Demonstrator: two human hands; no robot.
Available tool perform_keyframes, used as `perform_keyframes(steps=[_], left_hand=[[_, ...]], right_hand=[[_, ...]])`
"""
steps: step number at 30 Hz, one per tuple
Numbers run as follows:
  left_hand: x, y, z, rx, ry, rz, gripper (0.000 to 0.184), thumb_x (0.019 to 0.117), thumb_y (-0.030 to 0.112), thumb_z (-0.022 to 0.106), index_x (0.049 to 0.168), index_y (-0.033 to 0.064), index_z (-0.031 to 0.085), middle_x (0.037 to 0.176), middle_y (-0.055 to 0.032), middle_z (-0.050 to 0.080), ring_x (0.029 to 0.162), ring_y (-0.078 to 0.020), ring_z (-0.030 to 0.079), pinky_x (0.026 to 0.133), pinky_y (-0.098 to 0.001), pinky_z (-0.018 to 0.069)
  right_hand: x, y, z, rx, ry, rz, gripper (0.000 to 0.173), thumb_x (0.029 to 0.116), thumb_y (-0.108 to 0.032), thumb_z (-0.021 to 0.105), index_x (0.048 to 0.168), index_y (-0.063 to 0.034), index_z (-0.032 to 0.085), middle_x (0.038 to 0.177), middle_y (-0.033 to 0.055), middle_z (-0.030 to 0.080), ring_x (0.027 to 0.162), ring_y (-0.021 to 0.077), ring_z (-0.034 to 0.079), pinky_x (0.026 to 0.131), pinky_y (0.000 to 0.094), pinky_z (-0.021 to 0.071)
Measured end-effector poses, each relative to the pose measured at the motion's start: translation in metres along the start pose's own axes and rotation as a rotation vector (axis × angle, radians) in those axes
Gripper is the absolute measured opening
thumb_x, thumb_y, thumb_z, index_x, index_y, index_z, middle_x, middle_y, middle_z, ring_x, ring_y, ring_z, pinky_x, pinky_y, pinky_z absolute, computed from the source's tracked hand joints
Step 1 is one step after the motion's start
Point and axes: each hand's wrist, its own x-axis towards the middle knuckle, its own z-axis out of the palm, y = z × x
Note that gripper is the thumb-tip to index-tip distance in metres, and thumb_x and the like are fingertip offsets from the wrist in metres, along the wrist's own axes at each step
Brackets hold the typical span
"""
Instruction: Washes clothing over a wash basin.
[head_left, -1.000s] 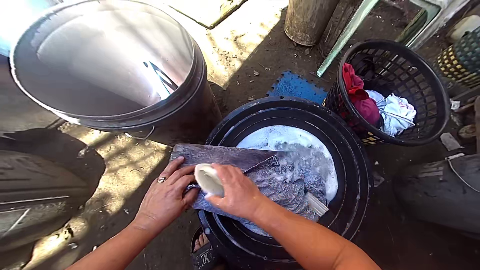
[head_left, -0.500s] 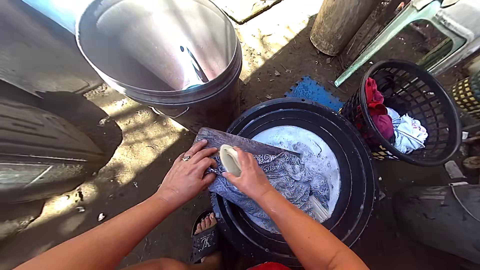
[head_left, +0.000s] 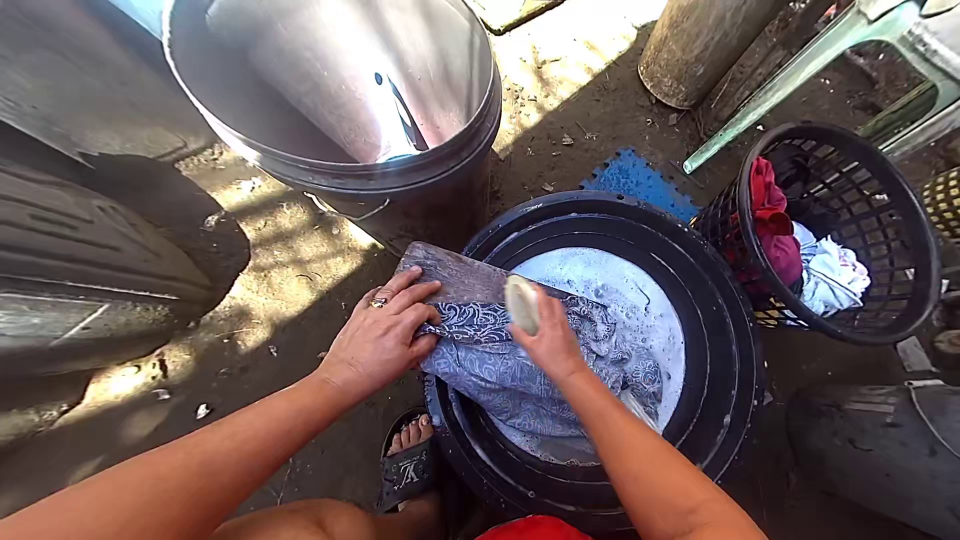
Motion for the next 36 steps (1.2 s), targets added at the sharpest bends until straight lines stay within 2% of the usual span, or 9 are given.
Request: perform_keyframes(steps=[4, 9, 11, 17, 19, 22, 24, 31, 36], left_hand=[[0.001, -0.002, 0.001, 0.017, 0.003, 0.010, 0.017, 0.0906, 0.021, 0.060, 0.095, 0.0074, 0.070, 0.149, -0.0088, 0.055, 0.149, -0.0365, 0.036, 0.114, -0.0610, 0.0348], [0.001, -0.002, 0.001, 0.018, -0.001, 0.010, 0.018, 0.0924, 0.021, 0.059, 0.096, 0.0061, 0.069, 0.150, -0.0094, 0.055, 0.149, -0.0368, 0.036, 0.114, -0.0613, 0.0349], [-0.001, 0.000, 0.000, 0.017, 0.002, 0.011, 0.020, 0.0919, 0.022, 0.058, 0.096, 0.0055, 0.069, 0.149, -0.0102, 0.055, 0.148, -0.0375, 0.037, 0.113, -0.0613, 0.0355], [0.000, 0.001, 0.001, 0.008, 0.014, 0.014, 0.021, 0.0911, 0.023, 0.057, 0.094, 0.0061, 0.069, 0.148, -0.0101, 0.056, 0.148, -0.0390, 0.037, 0.112, -0.0625, 0.0365], [0.001, -0.001, 0.001, 0.015, 0.015, 0.019, 0.021, 0.0910, 0.023, 0.057, 0.094, 0.0058, 0.069, 0.148, -0.0100, 0.056, 0.148, -0.0382, 0.037, 0.112, -0.0616, 0.0367], [0.001, -0.001, 0.003, 0.019, 0.014, 0.018, 0.021, 0.0911, 0.023, 0.057, 0.094, 0.0054, 0.069, 0.148, -0.0098, 0.056, 0.148, -0.0377, 0.037, 0.112, -0.0613, 0.0362], [0.000, 0.000, 0.001, 0.011, 0.006, 0.015, 0.021, 0.0912, 0.023, 0.057, 0.095, 0.0048, 0.069, 0.149, -0.0102, 0.056, 0.148, -0.0382, 0.037, 0.113, -0.0620, 0.0356], [0.001, -0.004, 0.003, 0.017, 0.035, 0.046, 0.024, 0.0911, 0.025, 0.055, 0.093, 0.0042, 0.068, 0.147, -0.0120, 0.057, 0.146, -0.0409, 0.039, 0.111, -0.0630, 0.0370], [-0.001, -0.004, 0.005, 0.014, 0.040, 0.048, 0.028, 0.0909, 0.027, 0.054, 0.094, 0.0029, 0.068, 0.146, -0.0132, 0.058, 0.146, -0.0422, 0.039, 0.111, -0.0638, 0.0367]], right_hand=[[0.019, 0.102, -0.043, -0.059, 0.137, 0.424, 0.084, 0.0893, -0.034, 0.079, 0.158, -0.0101, 0.036, 0.141, 0.0311, 0.052, 0.125, 0.0484, 0.057, 0.101, 0.0645, 0.0488], [0.000, -0.040, 0.005, 0.098, 0.000, -0.048, 0.086, 0.0873, -0.034, 0.080, 0.157, -0.0085, 0.037, 0.136, 0.0252, 0.057, 0.121, 0.0388, 0.061, 0.099, 0.0560, 0.0535], [-0.009, -0.055, 0.022, 0.076, -0.053, -0.190, 0.082, 0.0876, -0.034, 0.081, 0.155, -0.0097, 0.043, 0.135, 0.0227, 0.059, 0.123, 0.0373, 0.060, 0.098, 0.0539, 0.0540], [0.018, 0.102, -0.041, -0.058, 0.170, 0.398, 0.083, 0.0907, -0.033, 0.077, 0.158, -0.0086, 0.035, 0.141, 0.0314, 0.052, 0.127, 0.0487, 0.055, 0.102, 0.0642, 0.0476], [0.020, 0.078, -0.035, -0.003, 0.163, 0.356, 0.084, 0.0885, -0.031, 0.079, 0.157, -0.0080, 0.036, 0.138, 0.0316, 0.054, 0.123, 0.0482, 0.058, 0.100, 0.0631, 0.0500], [-0.005, -0.020, 0.007, 0.112, 0.026, -0.001, 0.084, 0.0861, -0.032, 0.081, 0.155, -0.0092, 0.040, 0.132, 0.0259, 0.059, 0.120, 0.0398, 0.061, 0.098, 0.0561, 0.0538], [-0.016, -0.040, 0.021, 0.101, -0.055, -0.131, 0.081, 0.0866, -0.032, 0.082, 0.155, -0.0116, 0.044, 0.131, 0.0234, 0.061, 0.119, 0.0379, 0.062, 0.096, 0.0548, 0.0544], [0.021, 0.118, -0.046, -0.036, 0.190, 0.445, 0.087, 0.0884, -0.032, 0.079, 0.159, -0.0104, 0.034, 0.143, 0.0313, 0.051, 0.127, 0.0485, 0.055, 0.102, 0.0636, 0.0481], [-0.008, -0.025, 0.009, 0.130, 0.023, -0.068, 0.084, 0.0858, -0.032, 0.082, 0.156, -0.0110, 0.042, 0.133, 0.0242, 0.059, 0.120, 0.0381, 0.062, 0.097, 0.0544, 0.0547]])
